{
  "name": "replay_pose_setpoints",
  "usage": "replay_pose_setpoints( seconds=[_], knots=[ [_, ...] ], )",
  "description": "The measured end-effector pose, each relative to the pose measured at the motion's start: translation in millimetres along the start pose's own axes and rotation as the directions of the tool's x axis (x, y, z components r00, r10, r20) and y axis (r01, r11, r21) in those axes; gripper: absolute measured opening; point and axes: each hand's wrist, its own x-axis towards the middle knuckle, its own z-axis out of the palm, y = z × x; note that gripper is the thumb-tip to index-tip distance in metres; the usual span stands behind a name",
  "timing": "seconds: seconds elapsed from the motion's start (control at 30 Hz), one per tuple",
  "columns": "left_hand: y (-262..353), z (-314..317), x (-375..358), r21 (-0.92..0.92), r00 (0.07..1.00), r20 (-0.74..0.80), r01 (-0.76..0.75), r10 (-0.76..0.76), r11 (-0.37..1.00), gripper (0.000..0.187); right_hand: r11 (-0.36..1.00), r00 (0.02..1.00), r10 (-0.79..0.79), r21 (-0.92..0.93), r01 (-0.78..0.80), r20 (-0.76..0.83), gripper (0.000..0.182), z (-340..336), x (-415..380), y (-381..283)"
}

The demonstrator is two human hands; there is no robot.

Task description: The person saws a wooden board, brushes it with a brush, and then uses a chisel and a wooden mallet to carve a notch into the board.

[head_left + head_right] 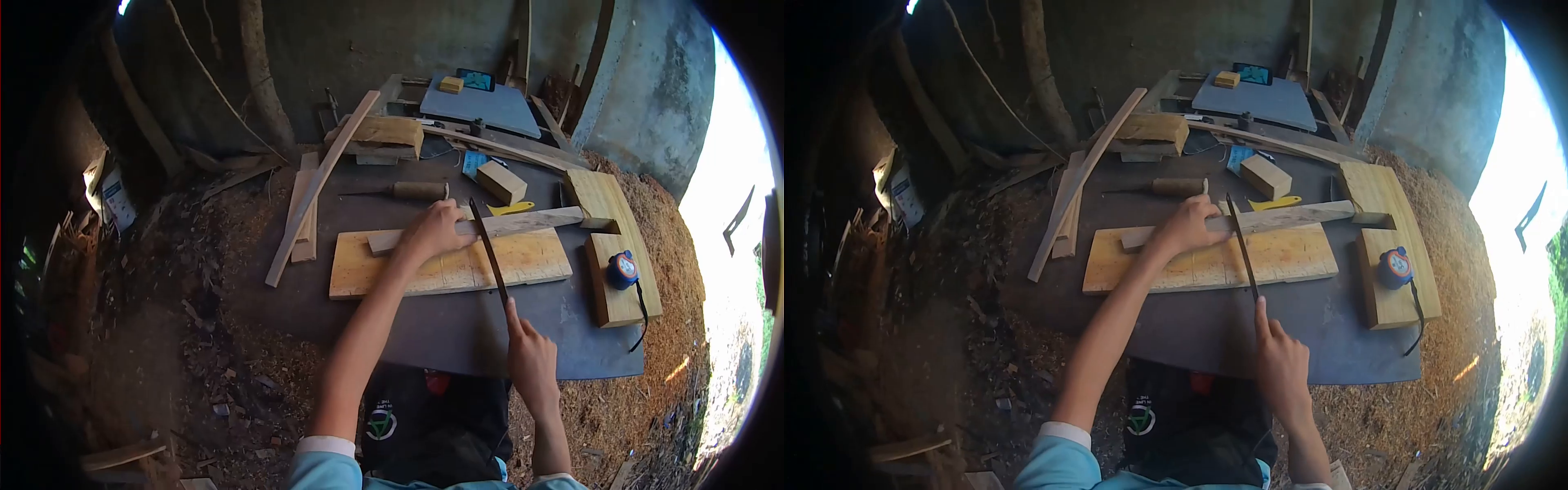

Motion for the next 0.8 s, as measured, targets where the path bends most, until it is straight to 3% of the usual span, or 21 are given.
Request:
replay_pose_setpoints(
  seconds=[0.03,0.17,0.27,0.4,0.43,0.53,0.57,0.67,0.73,0.8],
  knots=[
    [1,-2,-1,0.05,0.998,0.047,0.042,-0.044,0.998,0.039,1.0,1.0,0.018,-0.001,-0.018,0.013,0.062,1,-2,0],
    [-1,2,-3,0.054,0.998,0.035,0.057,-0.059,0.997,0.039,0.984,0.968,-0.175,-0.055,0.168,-0.181,0.06,33,91,8],
    [-3,1,0,0.046,0.996,0.061,0.064,-0.067,0.997,0.04,0.991,0.973,-0.117,-0.079,0.103,-0.197,0.061,31,52,-4],
    [8,-5,-3,0.092,0.992,0.066,0.098,-0.104,0.991,0.04,1.0,0.997,-0.013,-0.016,0.011,-0.081,0.062,21,-8,-1],
    [9,-6,-4,0.102,0.993,0.06,0.093,-0.099,0.99,0.04,1.0,0.998,-0.009,-0.018,0.008,-0.055,0.063,16,6,-2],
    [11,-9,-5,0.046,0.994,0.068,0.08,-0.083,0.996,0.04,0.998,0.984,-0.052,-0.043,0.046,-0.17,0.062,37,84,-1],
    [-2,3,-3,0.057,0.999,-0.049,-0.009,0.012,0.998,0.039,0.996,0.974,-0.073,-0.063,0.06,-0.217,0.062,51,100,4],
    [4,-4,-2,0.038,0.998,0.046,0.033,-0.035,0.999,0.039,0.997,0.978,-0.061,-0.058,0.05,-0.202,0.062,35,55,-4],
    [7,-5,-3,0.045,0.998,0.059,0.019,-0.022,0.999,0.038,0.999,0.999,0.032,0.001,-0.032,-0.04,0.063,16,-1,-6],
    [10,-7,-5,0.08,0.998,0.05,0.022,-0.026,0.997,0.038,0.999,0.999,0.045,0.015,-0.045,-0.023,0.062,9,-11,1]
  ],
)
